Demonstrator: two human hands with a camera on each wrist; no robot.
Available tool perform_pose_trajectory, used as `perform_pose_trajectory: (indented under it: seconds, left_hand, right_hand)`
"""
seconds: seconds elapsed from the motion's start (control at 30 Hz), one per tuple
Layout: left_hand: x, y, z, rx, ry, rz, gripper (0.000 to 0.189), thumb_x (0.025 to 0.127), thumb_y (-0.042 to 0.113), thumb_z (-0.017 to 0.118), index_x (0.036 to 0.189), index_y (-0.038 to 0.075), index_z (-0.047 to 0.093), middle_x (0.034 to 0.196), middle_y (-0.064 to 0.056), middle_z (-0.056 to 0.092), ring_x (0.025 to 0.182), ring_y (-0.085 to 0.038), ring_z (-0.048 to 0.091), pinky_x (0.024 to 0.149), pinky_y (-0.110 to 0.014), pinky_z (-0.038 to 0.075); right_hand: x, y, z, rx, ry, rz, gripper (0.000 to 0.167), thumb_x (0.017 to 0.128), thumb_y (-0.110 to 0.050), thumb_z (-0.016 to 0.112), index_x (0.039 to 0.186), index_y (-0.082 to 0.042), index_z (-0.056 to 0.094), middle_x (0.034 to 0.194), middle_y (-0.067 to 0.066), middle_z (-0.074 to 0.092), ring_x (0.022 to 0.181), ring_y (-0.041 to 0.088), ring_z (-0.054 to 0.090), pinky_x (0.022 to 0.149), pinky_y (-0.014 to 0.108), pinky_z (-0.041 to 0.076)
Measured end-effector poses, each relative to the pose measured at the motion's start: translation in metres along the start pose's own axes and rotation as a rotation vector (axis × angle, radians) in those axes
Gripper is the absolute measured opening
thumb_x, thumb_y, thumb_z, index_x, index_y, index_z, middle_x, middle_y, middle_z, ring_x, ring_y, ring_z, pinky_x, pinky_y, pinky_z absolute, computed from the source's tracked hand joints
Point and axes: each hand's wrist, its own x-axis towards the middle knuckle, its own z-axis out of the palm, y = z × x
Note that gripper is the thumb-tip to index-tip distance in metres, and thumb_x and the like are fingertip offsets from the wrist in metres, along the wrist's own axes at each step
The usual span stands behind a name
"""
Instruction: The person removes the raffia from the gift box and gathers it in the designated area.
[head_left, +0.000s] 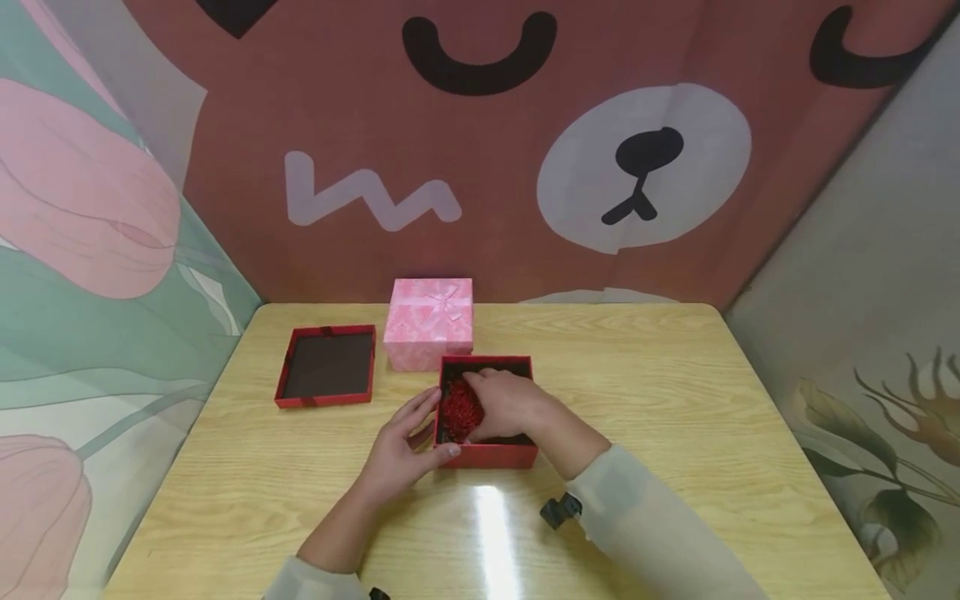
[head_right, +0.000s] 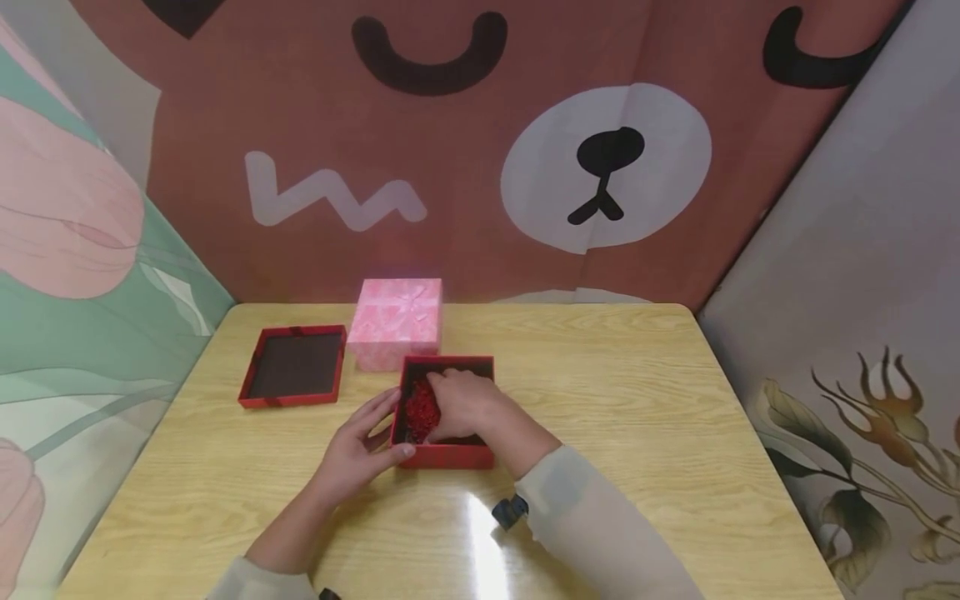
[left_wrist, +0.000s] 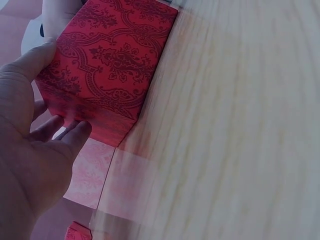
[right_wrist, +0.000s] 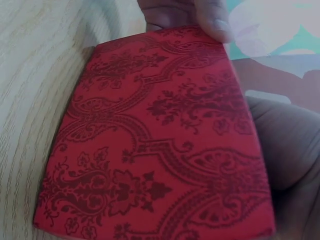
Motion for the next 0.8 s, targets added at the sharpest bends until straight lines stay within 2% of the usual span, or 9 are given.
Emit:
perform_pose_trajectory:
  seconds: [0.1,0.27,0.5,0.8]
  left_hand:
    - [0.0,0.0,0.0,0.002,-0.001,-0.009,0.083,0.087,0.021,0.087,0.157,0.008,0.045,0.163,-0.001,0.038,0.144,-0.034,0.046,0.109,-0.045,0.048]
    - [0.0,0.001,0.0,-0.01,0.003,-0.015,0.083,0.086,0.019,0.087,0.157,0.008,0.046,0.163,-0.004,0.038,0.146,-0.031,0.043,0.11,-0.046,0.046]
    - [0.0,0.001,0.001,-0.027,0.007,-0.028,0.083,0.086,0.02,0.088,0.157,0.009,0.046,0.163,-0.005,0.039,0.144,-0.033,0.045,0.11,-0.047,0.046]
    - [0.0,0.001,0.0,-0.028,0.012,-0.028,0.082,0.086,0.02,0.088,0.157,0.011,0.047,0.162,-0.004,0.04,0.147,-0.027,0.041,0.112,-0.044,0.043]
  right_hand:
    - [0.002,-0.002,0.001,-0.027,-0.039,0.026,0.107,0.076,-0.058,0.087,0.158,-0.008,0.042,0.15,0.017,0.053,0.132,0.038,0.056,0.103,0.053,0.054]
    - [0.009,-0.002,0.004,-0.037,-0.11,0.05,0.11,0.076,-0.063,0.085,0.161,-0.011,0.039,0.151,0.016,0.051,0.134,0.037,0.054,0.105,0.052,0.052]
    - [0.017,0.0,0.01,-0.056,-0.159,0.068,0.106,0.075,-0.061,0.086,0.16,-0.017,0.041,0.15,0.014,0.049,0.132,0.037,0.05,0.104,0.054,0.052]
    - [0.019,0.0,0.01,-0.071,-0.2,0.009,0.089,0.083,-0.052,0.083,0.156,-0.016,0.048,0.147,0.015,0.052,0.131,0.036,0.053,0.106,0.049,0.051]
